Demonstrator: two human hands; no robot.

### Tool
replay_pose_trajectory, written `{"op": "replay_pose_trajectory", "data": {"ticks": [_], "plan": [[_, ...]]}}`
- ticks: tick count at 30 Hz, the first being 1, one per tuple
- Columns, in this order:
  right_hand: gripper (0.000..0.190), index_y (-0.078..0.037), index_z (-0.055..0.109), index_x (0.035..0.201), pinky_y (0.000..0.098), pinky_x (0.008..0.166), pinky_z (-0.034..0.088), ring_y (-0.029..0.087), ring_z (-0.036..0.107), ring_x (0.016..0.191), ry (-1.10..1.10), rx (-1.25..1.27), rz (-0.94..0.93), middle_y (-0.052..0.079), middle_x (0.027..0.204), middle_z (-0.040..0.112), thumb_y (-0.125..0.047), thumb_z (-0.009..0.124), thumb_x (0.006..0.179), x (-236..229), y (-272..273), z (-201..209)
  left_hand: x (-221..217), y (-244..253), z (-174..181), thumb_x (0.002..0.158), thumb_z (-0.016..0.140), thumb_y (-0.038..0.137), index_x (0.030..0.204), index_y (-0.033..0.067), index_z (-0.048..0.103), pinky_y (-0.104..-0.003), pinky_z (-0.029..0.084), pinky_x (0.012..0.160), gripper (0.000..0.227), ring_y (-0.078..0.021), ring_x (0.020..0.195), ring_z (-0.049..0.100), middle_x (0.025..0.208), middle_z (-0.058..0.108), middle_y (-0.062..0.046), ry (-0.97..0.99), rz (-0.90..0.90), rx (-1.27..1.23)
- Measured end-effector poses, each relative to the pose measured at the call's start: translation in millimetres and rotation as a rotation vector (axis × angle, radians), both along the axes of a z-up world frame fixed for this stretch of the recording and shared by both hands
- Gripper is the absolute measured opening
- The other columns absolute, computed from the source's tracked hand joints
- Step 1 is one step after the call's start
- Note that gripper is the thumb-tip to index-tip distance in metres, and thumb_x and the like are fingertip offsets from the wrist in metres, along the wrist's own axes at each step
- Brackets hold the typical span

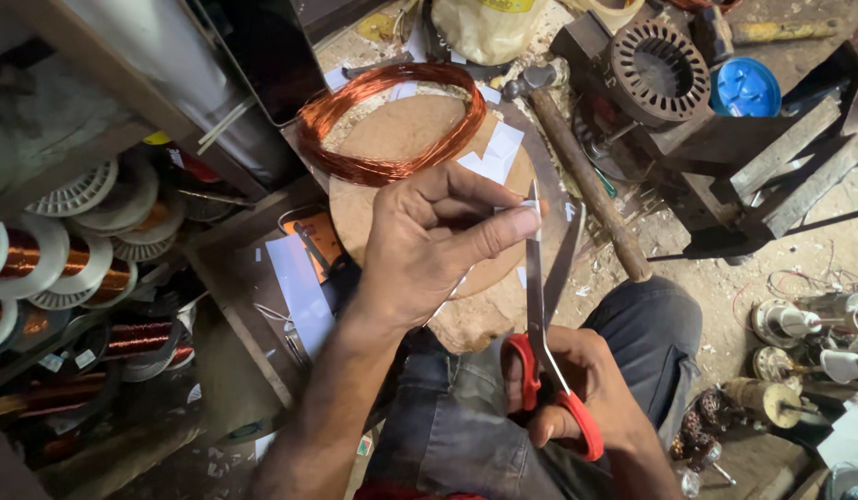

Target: The person cuts small white paper pieces with scissors and inserts them into the slots of a laminated core. The person repeats this process multiple times, handling the core and paper pieces by hand.

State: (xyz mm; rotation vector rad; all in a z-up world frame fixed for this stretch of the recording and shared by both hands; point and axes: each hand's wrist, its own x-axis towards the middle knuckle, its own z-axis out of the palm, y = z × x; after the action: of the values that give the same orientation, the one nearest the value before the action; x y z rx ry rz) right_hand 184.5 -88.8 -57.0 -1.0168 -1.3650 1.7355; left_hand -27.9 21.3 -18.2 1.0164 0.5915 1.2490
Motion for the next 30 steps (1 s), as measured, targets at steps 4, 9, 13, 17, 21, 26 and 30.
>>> {"op": "replay_pose_trajectory", "data": {"ticks": [4, 9, 13, 17, 21, 26, 30], "plan": [[0.069, 0.002, 0.069, 0.092, 0.0260, 0.065, 0.051, 0.011, 0.064, 0.071, 0.023, 0.005, -0.024, 0.005, 0.078, 0.072, -0.053, 0.096, 0.062, 1, -2, -4, 1, -1, -3, 0.091, 0.082, 0.005, 0.101, -0.0025, 0.070, -0.022, 0.060, 0.077, 0.017, -0.0087, 0.084, 0.072, 0.095, 0.077, -0.008, -0.030, -0.002, 0.011], [0.066, 0.005, 0.069, 0.097, 0.0270, 0.062, 0.055, 0.011, 0.066, 0.069, 0.079, -0.026, -0.080, 0.005, 0.078, 0.071, -0.044, 0.099, 0.063, -4, -2, -11, 2, 0, -3, 0.091, 0.082, 0.006, 0.103, -0.0028, 0.070, -0.022, 0.057, 0.071, 0.019, -0.0083, 0.080, 0.070, 0.096, 0.078, -0.010, -0.054, 0.012, -0.003], [0.060, 0.006, 0.070, 0.092, 0.0269, 0.059, 0.055, 0.012, 0.068, 0.067, 0.012, -0.013, -0.105, 0.006, 0.077, 0.072, -0.038, 0.098, 0.064, -2, -3, -16, 1, 0, -2, 0.091, 0.083, 0.004, 0.104, -0.0034, 0.071, -0.022, 0.058, 0.071, 0.020, -0.0092, 0.081, 0.071, 0.095, 0.078, -0.011, -0.053, 0.005, -0.008], [0.057, 0.006, 0.071, 0.096, 0.0256, 0.060, 0.055, 0.010, 0.067, 0.069, -0.007, 0.043, -0.122, 0.005, 0.080, 0.071, -0.034, 0.098, 0.066, 3, -5, -18, 0, -1, -1, 0.089, 0.083, 0.003, 0.103, -0.0032, 0.070, -0.022, 0.060, 0.074, 0.020, -0.0104, 0.084, 0.074, 0.096, 0.078, -0.011, 0.001, 0.007, 0.001], [0.054, 0.005, 0.071, 0.098, 0.0247, 0.061, 0.055, 0.008, 0.066, 0.070, -0.044, 0.085, -0.112, 0.003, 0.080, 0.071, -0.029, 0.098, 0.067, 4, -7, -19, -1, -2, 0, 0.090, 0.083, 0.002, 0.103, -0.0033, 0.070, -0.023, 0.062, 0.077, 0.020, -0.0111, 0.086, 0.075, 0.096, 0.078, -0.011, -0.032, -0.015, -0.011], [0.043, 0.001, 0.069, 0.085, 0.0219, 0.059, 0.046, 0.007, 0.059, 0.067, -0.086, 0.099, -0.136, 0.001, 0.075, 0.067, -0.024, 0.099, 0.067, 9, -10, -23, 0, -2, -3, 0.090, 0.083, 0.001, 0.105, -0.0039, 0.070, -0.022, 0.060, 0.073, 0.020, -0.0112, 0.085, 0.073, 0.096, 0.078, -0.012, -0.038, -0.013, 0.004], [0.040, -0.001, 0.068, 0.076, 0.0205, 0.056, 0.044, 0.006, 0.056, 0.062, -0.122, 0.078, -0.155, 0.000, 0.070, 0.065, -0.022, 0.100, 0.065, 13, -11, -27, 0, -1, -2, 0.090, 0.083, 0.001, 0.107, -0.0042, 0.070, -0.024, 0.061, 0.076, 0.022, -0.0122, 0.086, 0.074, 0.097, 0.078, -0.014, -0.066, -0.031, -0.003]]}}
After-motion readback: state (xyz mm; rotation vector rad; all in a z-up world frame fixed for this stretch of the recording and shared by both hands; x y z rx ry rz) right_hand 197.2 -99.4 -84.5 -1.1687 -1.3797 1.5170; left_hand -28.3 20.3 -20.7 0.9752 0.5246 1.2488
